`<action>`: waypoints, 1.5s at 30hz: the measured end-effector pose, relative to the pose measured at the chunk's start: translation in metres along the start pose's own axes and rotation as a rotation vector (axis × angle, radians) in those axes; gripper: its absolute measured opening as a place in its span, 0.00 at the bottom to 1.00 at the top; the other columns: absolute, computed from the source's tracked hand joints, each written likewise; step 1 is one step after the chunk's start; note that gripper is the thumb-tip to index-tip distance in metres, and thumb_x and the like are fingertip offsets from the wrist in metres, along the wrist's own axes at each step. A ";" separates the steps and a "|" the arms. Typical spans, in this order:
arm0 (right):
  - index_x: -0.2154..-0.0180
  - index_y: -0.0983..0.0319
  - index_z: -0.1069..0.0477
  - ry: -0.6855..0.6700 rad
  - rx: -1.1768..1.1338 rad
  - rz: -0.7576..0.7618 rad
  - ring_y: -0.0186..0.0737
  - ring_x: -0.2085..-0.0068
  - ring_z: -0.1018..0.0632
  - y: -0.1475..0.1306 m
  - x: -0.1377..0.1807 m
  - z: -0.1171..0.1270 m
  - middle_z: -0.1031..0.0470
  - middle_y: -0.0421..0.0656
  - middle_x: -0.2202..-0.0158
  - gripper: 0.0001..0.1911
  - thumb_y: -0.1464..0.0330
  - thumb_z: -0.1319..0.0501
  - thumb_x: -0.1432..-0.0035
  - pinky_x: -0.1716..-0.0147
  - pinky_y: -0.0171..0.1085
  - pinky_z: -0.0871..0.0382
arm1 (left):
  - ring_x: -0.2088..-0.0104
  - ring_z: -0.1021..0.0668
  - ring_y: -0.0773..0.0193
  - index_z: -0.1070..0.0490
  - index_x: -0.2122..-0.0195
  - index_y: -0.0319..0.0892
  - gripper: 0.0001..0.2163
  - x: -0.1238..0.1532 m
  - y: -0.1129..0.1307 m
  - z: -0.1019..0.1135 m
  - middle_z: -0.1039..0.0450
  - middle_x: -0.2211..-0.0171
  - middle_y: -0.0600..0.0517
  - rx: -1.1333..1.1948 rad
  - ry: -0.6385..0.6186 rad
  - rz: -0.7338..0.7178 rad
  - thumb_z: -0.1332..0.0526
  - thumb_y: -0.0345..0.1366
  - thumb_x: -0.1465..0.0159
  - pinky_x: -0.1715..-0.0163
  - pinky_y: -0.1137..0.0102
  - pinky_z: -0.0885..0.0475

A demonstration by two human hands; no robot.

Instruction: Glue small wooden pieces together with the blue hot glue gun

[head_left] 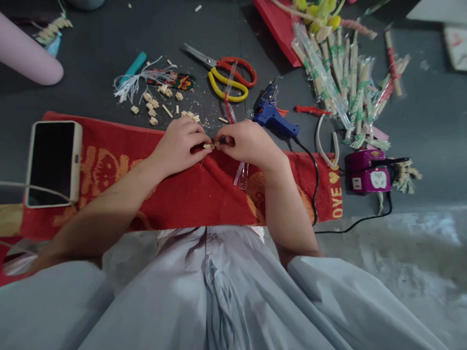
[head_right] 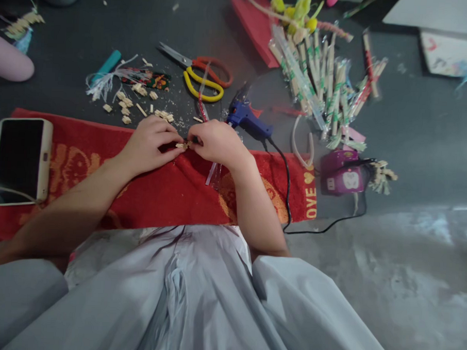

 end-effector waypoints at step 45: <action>0.56 0.60 0.22 0.121 -0.007 -0.143 0.46 0.60 0.24 0.021 0.006 0.025 0.21 0.46 0.64 0.12 0.68 0.42 0.38 0.60 0.41 0.36 | 0.54 0.26 0.53 0.21 0.63 0.45 0.13 -0.002 0.002 0.003 0.24 0.62 0.47 0.022 -0.014 0.022 0.41 0.45 0.32 0.49 0.55 0.32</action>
Point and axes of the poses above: each hand's wrist, its own x-axis away from the middle knuckle, its own z-axis out of the back of the hand, y = z × x, the point moved 10 cm from there along -x, towards the middle knuckle
